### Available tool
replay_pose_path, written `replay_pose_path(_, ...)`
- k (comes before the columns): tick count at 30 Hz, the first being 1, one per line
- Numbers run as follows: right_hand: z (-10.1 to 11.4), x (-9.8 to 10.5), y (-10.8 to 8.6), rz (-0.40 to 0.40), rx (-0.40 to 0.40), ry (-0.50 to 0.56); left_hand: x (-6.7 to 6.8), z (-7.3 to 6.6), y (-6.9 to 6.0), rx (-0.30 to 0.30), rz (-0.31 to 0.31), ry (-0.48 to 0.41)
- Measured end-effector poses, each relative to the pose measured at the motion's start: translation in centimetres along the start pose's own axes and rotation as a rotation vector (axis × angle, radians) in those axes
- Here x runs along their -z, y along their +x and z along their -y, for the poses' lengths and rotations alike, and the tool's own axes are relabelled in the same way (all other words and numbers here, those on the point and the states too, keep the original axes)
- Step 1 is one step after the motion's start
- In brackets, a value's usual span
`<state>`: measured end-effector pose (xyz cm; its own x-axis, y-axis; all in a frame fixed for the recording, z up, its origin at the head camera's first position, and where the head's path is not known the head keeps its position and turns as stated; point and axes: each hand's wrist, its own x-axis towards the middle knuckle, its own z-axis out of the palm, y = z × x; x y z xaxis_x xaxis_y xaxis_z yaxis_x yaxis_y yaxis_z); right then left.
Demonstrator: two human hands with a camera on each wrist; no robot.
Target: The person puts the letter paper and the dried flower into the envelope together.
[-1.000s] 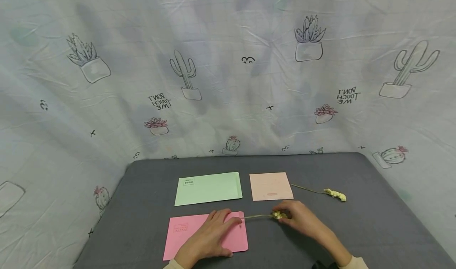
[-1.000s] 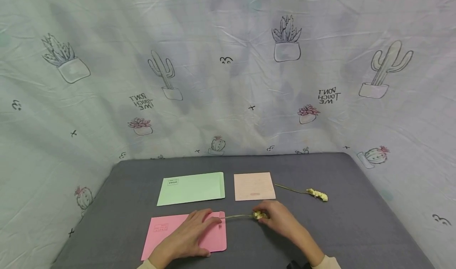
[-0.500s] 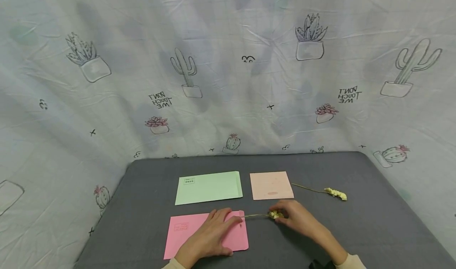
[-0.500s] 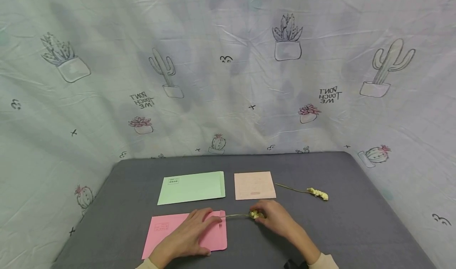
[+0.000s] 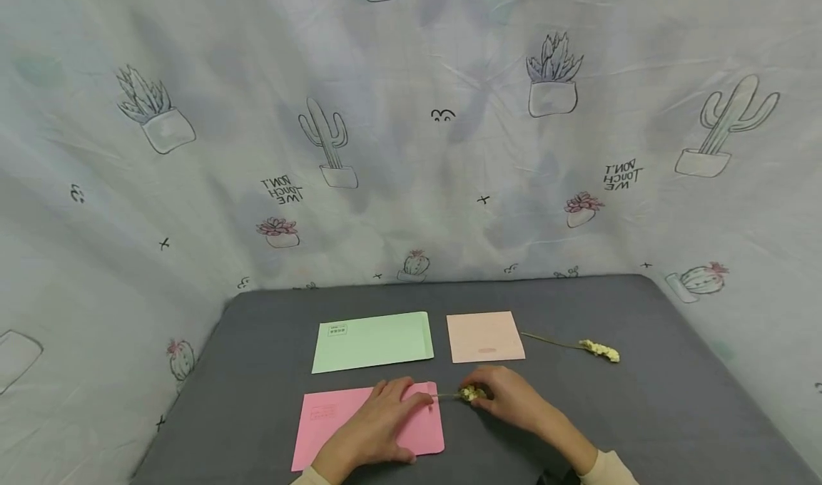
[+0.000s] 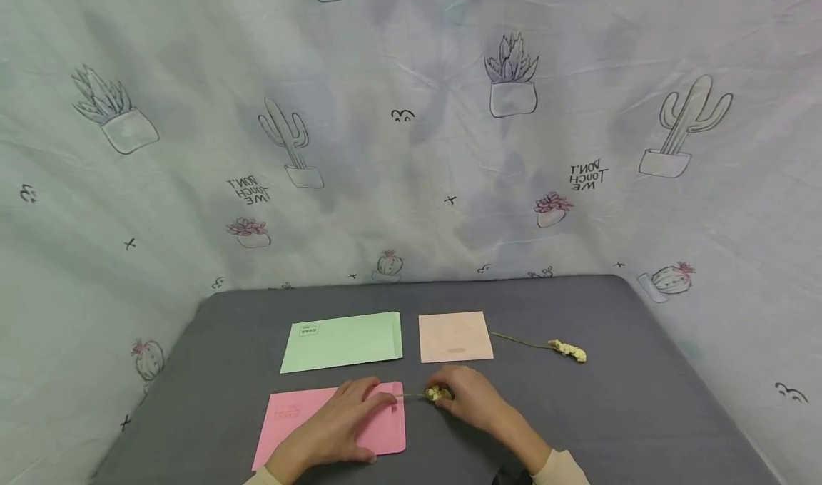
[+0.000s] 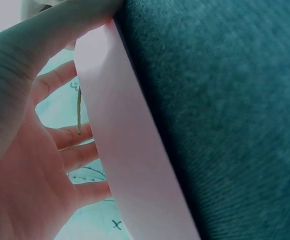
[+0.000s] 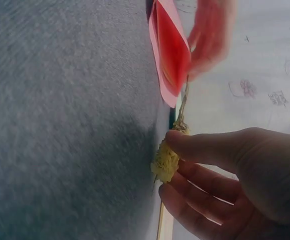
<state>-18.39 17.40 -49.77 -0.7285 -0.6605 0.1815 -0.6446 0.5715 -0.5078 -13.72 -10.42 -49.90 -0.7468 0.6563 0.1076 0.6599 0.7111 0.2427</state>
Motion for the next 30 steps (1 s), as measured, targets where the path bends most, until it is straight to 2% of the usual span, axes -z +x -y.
replay_pose_path(7, 0.33, -0.9, 0.3, -0.006, 0.02, -0.033, -0.37, -0.04, -0.1, -0.007, -0.021, 0.014)
replay_pose_path(12, 0.59, -0.93, 0.54, -0.007, 0.03, -0.057, -0.33, -0.18, -0.13, 0.013, -0.006, 0.01)
replay_pose_path(18, 0.55, -0.9, 0.37, -0.013, -0.008, -0.063, -0.28, -0.15, 0.03, 0.011, 0.0, 0.018)
replay_pose_path(24, 0.23, -0.59, -0.19, -0.004, -0.059, -0.122, -0.4, -0.11, 0.1, 0.016, 0.001, 0.012)
replay_pose_path(30, 0.02, -0.6, -0.1, -0.052, -0.041, -0.081, -0.42, -0.18, 0.1, 0.014, -0.015, 0.012)
